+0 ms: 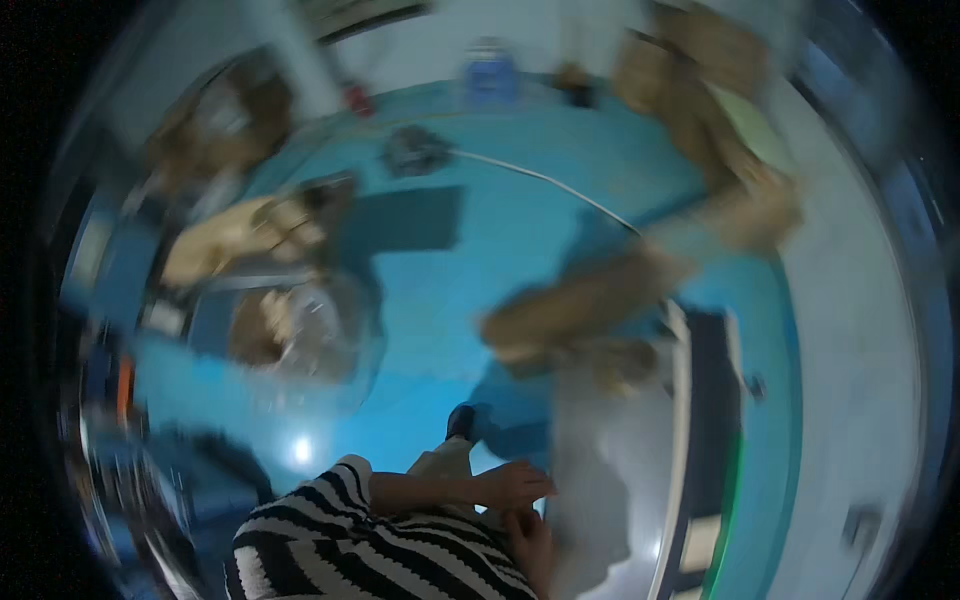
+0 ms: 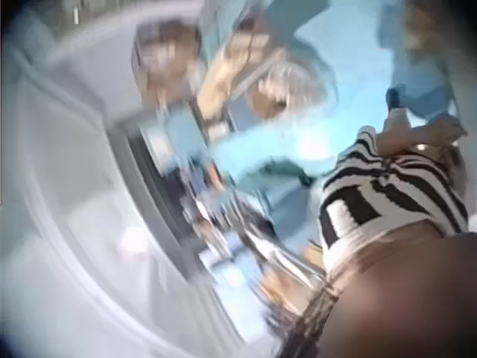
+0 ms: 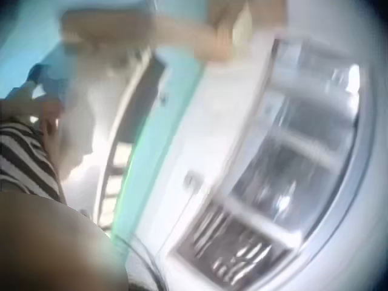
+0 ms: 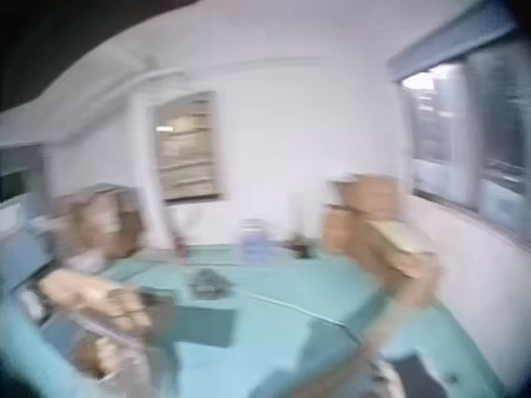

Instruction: Picking up stacks of flat cardboard pieces from a processing machine and placing them onto a conveyor belt for further transport.

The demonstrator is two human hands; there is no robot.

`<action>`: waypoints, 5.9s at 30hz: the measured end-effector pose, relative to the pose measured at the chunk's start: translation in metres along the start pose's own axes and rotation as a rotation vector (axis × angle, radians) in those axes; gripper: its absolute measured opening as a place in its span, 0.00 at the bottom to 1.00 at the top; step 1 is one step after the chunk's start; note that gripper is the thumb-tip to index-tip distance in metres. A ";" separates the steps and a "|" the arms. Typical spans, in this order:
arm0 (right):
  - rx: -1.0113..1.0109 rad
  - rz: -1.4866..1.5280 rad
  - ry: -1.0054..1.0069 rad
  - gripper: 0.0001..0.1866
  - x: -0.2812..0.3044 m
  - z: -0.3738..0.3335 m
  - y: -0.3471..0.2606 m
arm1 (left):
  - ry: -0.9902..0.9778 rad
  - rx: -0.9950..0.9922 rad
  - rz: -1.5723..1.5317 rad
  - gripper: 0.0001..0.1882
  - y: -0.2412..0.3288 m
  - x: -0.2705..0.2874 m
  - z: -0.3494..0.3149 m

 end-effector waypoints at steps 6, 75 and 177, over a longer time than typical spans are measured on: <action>0.263 -0.432 -0.686 0.16 -0.361 0.050 -0.049 | 0.463 0.482 0.401 0.15 -0.104 0.327 -0.325; 0.603 -0.488 -0.357 0.39 -1.210 0.408 -0.429 | 1.004 1.156 0.938 0.19 -0.619 1.180 -0.814; -0.271 -0.162 1.197 0.56 0.270 -0.356 0.299 | -0.902 0.011 -0.366 0.45 0.147 -0.168 0.152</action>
Point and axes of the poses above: each hand's wrist, its own z-axis towards the middle knuckle, its own x-axis out of the back of the hand, y = z × x, the point moved 5 cm from there along z, towards the middle knuckle, and after that the axes turned 3 degrees about y, right-handed, at the moved point
